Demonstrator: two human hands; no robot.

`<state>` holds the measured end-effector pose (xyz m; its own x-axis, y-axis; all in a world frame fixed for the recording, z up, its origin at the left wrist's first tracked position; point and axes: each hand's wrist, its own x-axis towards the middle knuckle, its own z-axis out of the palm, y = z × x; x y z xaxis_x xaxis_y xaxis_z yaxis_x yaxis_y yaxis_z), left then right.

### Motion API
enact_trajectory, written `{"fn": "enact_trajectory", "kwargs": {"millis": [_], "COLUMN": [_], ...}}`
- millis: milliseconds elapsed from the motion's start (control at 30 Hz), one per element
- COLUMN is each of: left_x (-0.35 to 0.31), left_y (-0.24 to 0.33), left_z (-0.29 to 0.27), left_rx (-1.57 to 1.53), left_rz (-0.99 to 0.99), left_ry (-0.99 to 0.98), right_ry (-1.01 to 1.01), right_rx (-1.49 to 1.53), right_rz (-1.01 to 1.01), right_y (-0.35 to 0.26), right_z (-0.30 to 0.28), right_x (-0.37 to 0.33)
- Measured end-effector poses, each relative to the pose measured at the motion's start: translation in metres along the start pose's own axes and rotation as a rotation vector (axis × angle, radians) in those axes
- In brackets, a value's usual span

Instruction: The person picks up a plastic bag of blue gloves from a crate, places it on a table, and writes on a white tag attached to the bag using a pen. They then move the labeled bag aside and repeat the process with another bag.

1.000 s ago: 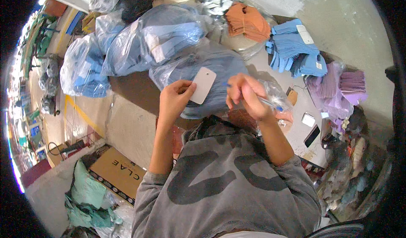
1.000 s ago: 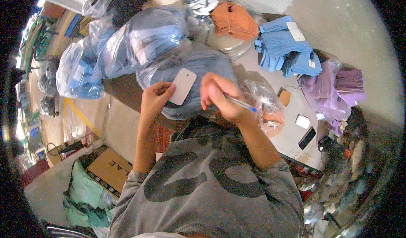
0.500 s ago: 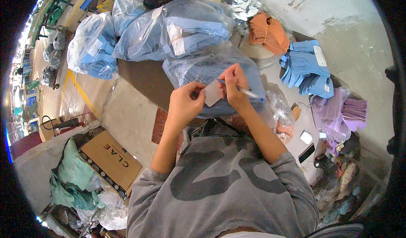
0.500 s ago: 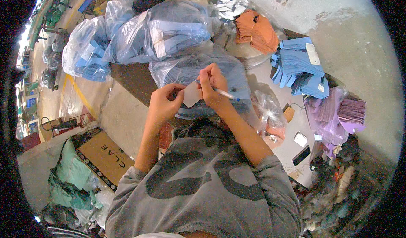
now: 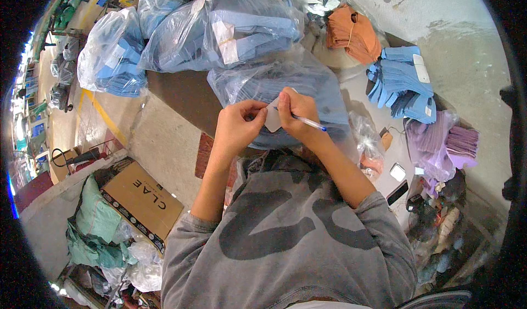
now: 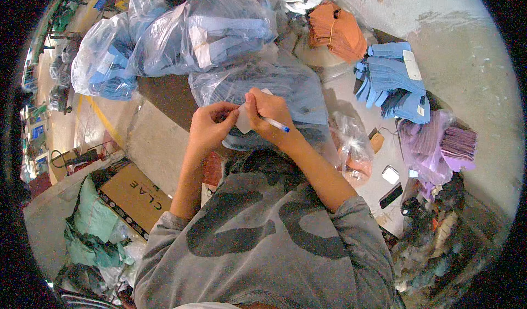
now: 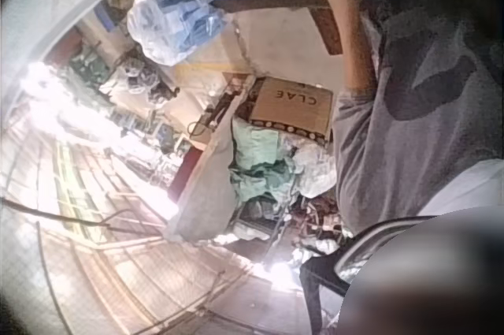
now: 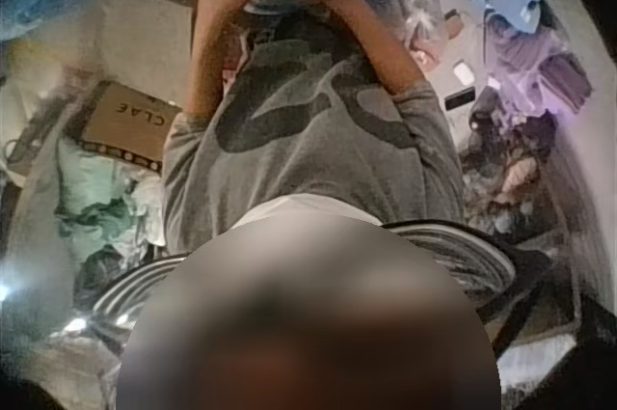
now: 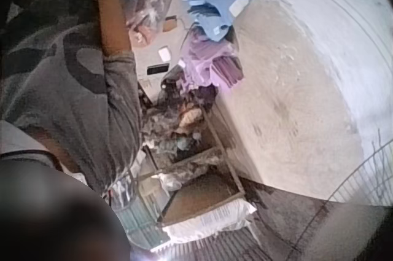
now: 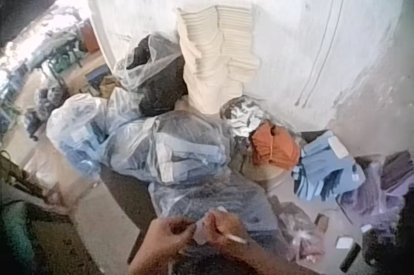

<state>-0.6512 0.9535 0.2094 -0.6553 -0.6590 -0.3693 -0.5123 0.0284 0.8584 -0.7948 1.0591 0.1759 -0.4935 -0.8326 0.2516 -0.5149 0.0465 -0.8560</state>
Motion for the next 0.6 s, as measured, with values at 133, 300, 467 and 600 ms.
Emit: {"fn": "enact_trajectory", "kwargs": {"millis": [133,300,467,600], "left_x": [0.0006,0.0014,0.0023,0.0036], "left_y": [0.0018,0.0016,-0.0011,-0.0035], "left_z": [-0.0011,-0.0007,0.0014,0.0015], "left_rx": [0.028,0.009,0.004,0.002], "left_rz": [0.009,-0.005,0.033,0.013], "left_ry": [0.002,-0.020,0.013,-0.005], "right_ry": [-0.015,0.020,0.003,0.029], "right_rx": [0.053,0.097,0.123,0.105], "right_rz": [0.030,0.095,0.083,0.070], "right_y": [0.0004,0.0043,0.0076,0.0069], "right_z": [0.0006,0.0022,0.0021,0.0027], "right_x": [0.0007,-0.0008,-0.0030,-0.0029]}}
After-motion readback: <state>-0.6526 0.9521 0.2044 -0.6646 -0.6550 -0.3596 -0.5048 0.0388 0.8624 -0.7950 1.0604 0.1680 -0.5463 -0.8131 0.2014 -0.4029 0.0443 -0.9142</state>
